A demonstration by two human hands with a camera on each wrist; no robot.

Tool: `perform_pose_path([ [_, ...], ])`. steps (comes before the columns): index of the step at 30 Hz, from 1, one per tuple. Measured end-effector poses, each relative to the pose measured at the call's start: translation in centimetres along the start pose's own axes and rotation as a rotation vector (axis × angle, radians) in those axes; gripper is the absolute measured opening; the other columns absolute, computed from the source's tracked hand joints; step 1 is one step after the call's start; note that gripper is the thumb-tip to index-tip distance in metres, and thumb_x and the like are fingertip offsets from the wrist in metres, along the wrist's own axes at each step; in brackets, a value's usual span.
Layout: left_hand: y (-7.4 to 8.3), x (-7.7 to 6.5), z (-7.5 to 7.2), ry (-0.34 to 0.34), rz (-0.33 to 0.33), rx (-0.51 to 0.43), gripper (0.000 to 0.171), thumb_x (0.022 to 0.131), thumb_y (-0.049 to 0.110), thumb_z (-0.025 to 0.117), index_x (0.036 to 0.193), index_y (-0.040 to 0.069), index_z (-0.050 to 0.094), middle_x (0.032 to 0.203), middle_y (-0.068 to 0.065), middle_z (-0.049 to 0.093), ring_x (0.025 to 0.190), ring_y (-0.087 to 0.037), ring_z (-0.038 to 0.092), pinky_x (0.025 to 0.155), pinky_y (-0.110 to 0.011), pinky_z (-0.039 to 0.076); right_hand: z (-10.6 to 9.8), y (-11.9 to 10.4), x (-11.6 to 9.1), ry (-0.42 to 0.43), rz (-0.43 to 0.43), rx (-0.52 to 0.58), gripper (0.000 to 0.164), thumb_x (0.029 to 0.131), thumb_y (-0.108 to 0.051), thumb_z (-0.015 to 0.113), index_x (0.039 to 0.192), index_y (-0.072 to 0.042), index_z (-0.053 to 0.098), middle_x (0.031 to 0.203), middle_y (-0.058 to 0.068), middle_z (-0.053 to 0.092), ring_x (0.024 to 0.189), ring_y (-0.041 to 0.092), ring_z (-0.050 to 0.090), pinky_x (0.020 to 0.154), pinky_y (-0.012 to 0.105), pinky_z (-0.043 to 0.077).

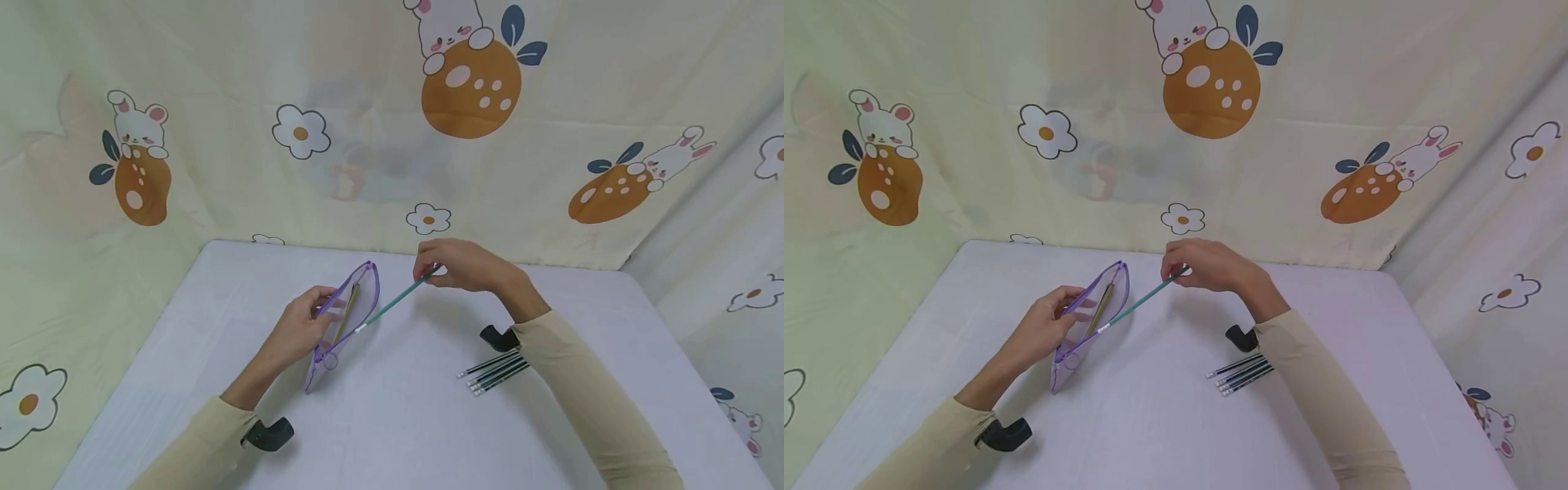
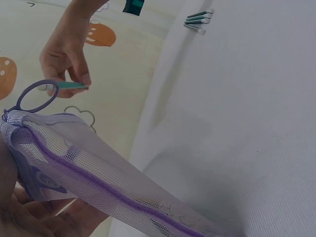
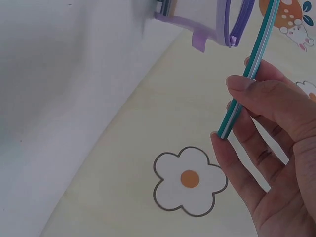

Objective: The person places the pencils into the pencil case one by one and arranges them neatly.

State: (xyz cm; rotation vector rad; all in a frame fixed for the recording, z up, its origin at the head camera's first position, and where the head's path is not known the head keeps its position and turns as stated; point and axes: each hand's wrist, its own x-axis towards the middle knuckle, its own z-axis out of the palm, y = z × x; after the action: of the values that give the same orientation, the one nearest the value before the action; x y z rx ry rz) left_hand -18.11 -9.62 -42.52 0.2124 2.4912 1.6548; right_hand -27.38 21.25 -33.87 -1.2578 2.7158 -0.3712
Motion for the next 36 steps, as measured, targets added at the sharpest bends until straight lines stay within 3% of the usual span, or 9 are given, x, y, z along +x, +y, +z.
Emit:
perform_pose_path([
  [8, 0.0, 0.1, 0.1, 0.010, -0.001, 0.030, 0.040, 0.100, 0.007, 0.052, 0.140, 0.006, 0.052, 0.129, -0.009, 0.066, 0.114, -0.029, 0.067, 0.077, -0.046, 0.062, 0.0, -0.8, 1.5, 0.003, -0.051, -0.058, 0.018, 0.087, -0.012, 0.081, 0.098, -0.025, 0.077, 0.098, -0.013, 0.064, 0.097, 0.008, 0.066, 0.088, 0.031, 0.056],
  [14, 0.1, 0.0, 0.1, 0.007, 0.004, 0.020, 0.039, 0.100, 0.006, 0.051, 0.139, 0.006, 0.052, 0.129, -0.011, 0.066, 0.114, -0.031, 0.067, 0.074, -0.046, 0.063, -0.1, -1.5, 2.7, 0.004, -0.090, -0.056, 0.018, 0.087, -0.011, 0.081, 0.097, -0.026, 0.076, 0.099, -0.011, 0.064, 0.097, 0.008, 0.064, 0.086, 0.032, 0.056],
  [21, 0.3, 0.0, 0.2, 0.012, -0.008, 0.033, 0.040, 0.100, 0.007, 0.052, 0.140, 0.006, 0.052, 0.127, -0.013, 0.065, 0.111, -0.030, 0.067, 0.075, -0.043, 0.063, -0.3, -2.4, 3.7, -0.004, -0.069, -0.080, 0.017, 0.086, -0.012, 0.082, 0.096, -0.025, 0.077, 0.098, -0.010, 0.064, 0.096, 0.009, 0.064, 0.082, 0.031, 0.055],
  [29, 0.5, 0.1, 0.3, 0.028, -0.012, 0.094, 0.038, 0.100, 0.008, 0.054, 0.138, 0.008, 0.054, 0.125, -0.013, 0.066, 0.106, -0.028, 0.065, 0.088, -0.042, 0.057, 0.1, -3.5, 4.8, -0.003, -0.093, -0.122, 0.018, 0.085, -0.014, 0.082, 0.098, -0.025, 0.077, 0.100, -0.009, 0.064, 0.099, 0.010, 0.063, 0.086, 0.030, 0.055],
  [36, 0.4, 0.1, 0.3, 0.017, 0.001, 0.084, 0.038, 0.100, 0.006, 0.053, 0.138, 0.006, 0.053, 0.125, -0.013, 0.066, 0.107, -0.028, 0.067, 0.083, -0.038, 0.056, 0.7, -4.6, 5.5, -0.019, -0.119, -0.127, 0.017, 0.084, -0.015, 0.083, 0.096, -0.025, 0.077, 0.101, -0.009, 0.065, 0.101, 0.010, 0.062, 0.090, 0.030, 0.054],
])
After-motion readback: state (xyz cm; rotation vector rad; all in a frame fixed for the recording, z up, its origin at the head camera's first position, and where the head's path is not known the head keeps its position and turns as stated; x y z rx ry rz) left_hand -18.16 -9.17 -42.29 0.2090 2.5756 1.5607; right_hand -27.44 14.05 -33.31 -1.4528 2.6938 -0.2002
